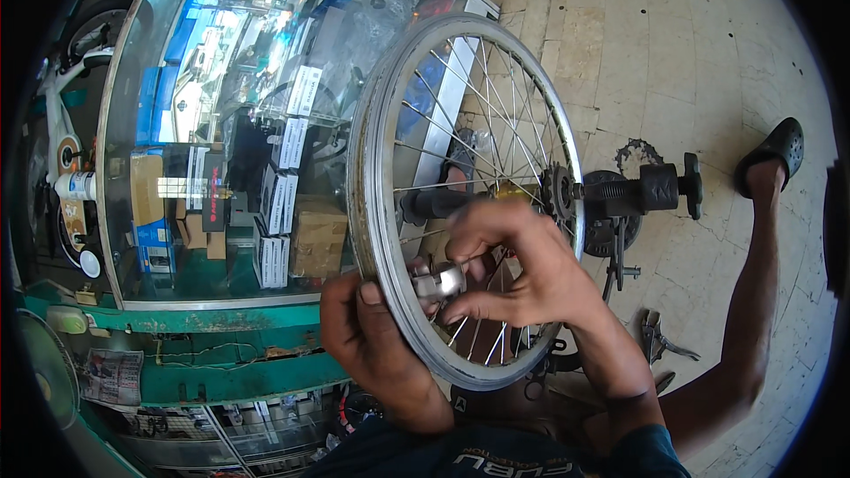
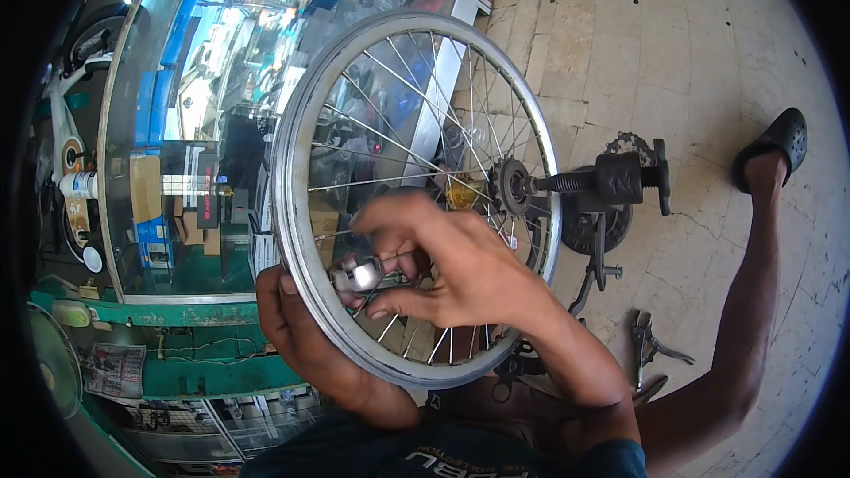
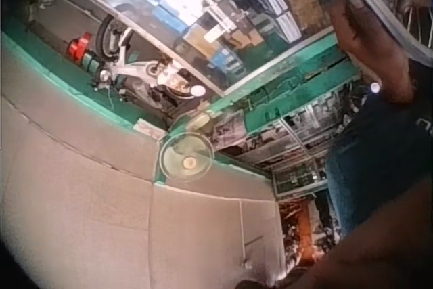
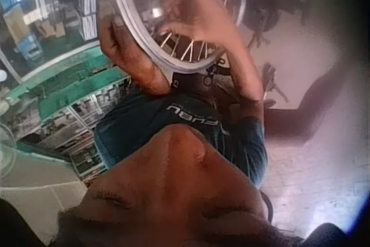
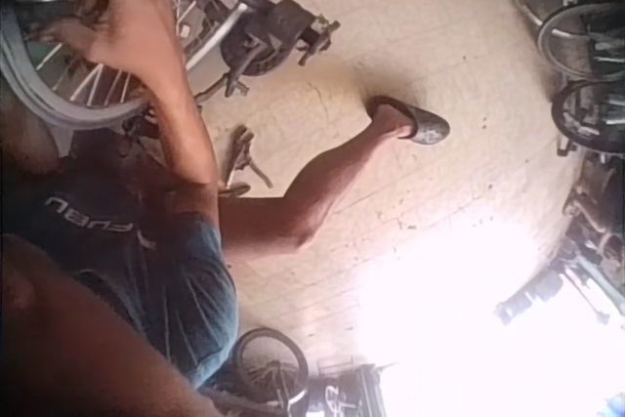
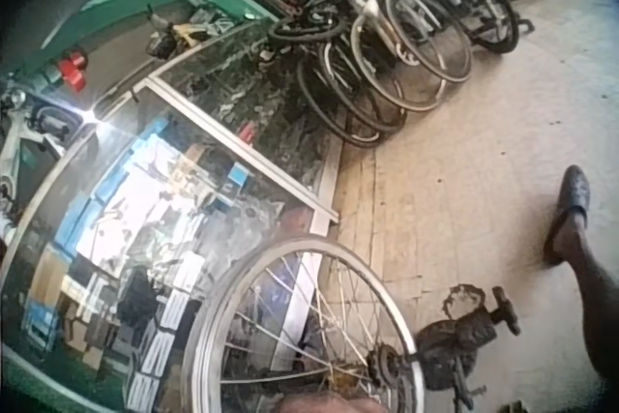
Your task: The recorder is truing a bicycle wheel by adjusting the spoke tension with a spoke wrench while the wheel is mounted on a truing stand.
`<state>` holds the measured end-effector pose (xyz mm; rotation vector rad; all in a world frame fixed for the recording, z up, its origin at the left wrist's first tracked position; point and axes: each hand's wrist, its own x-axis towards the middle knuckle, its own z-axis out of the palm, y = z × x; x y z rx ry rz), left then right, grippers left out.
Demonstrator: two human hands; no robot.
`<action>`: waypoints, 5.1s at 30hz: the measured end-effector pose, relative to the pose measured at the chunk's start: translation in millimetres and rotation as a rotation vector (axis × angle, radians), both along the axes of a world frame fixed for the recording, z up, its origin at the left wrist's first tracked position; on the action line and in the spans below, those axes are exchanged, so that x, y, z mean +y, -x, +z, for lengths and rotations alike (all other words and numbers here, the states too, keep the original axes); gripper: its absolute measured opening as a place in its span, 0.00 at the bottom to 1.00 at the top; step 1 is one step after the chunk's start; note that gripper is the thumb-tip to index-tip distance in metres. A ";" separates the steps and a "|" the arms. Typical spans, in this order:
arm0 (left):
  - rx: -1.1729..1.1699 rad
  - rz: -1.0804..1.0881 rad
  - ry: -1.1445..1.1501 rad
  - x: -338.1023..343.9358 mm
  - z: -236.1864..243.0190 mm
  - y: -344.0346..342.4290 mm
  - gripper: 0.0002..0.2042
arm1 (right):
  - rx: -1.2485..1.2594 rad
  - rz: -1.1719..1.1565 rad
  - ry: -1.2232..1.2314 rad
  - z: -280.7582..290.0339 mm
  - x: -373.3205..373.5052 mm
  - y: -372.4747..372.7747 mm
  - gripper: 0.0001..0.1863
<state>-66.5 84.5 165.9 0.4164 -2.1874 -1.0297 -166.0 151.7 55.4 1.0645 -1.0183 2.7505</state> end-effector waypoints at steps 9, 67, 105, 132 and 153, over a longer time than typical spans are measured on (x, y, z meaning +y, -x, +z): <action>0.074 0.041 0.083 -7.8 -8.7 3.3 0.14 | 0.000 -0.076 0.017 5.8 -6.2 1.1 0.13; -0.018 -0.564 -0.684 -48.3 -12.0 -7.2 0.24 | -0.496 -0.153 -0.310 30.9 88.8 -32.5 0.11; -0.250 -0.633 -0.072 -57.3 -6.0 63.7 0.17 | -0.160 0.082 -0.225 31.9 44.1 9.0 0.02; -0.116 -1.140 -0.607 -66.7 -47.3 95.6 0.22 | -0.015 -1.019 -0.891 -33.6 -3.7 -15.8 0.10; 0.403 -1.194 -0.967 -59.0 -83.3 89.2 0.14 | 0.022 -1.112 -0.732 -41.5 -6.5 -21.3 0.10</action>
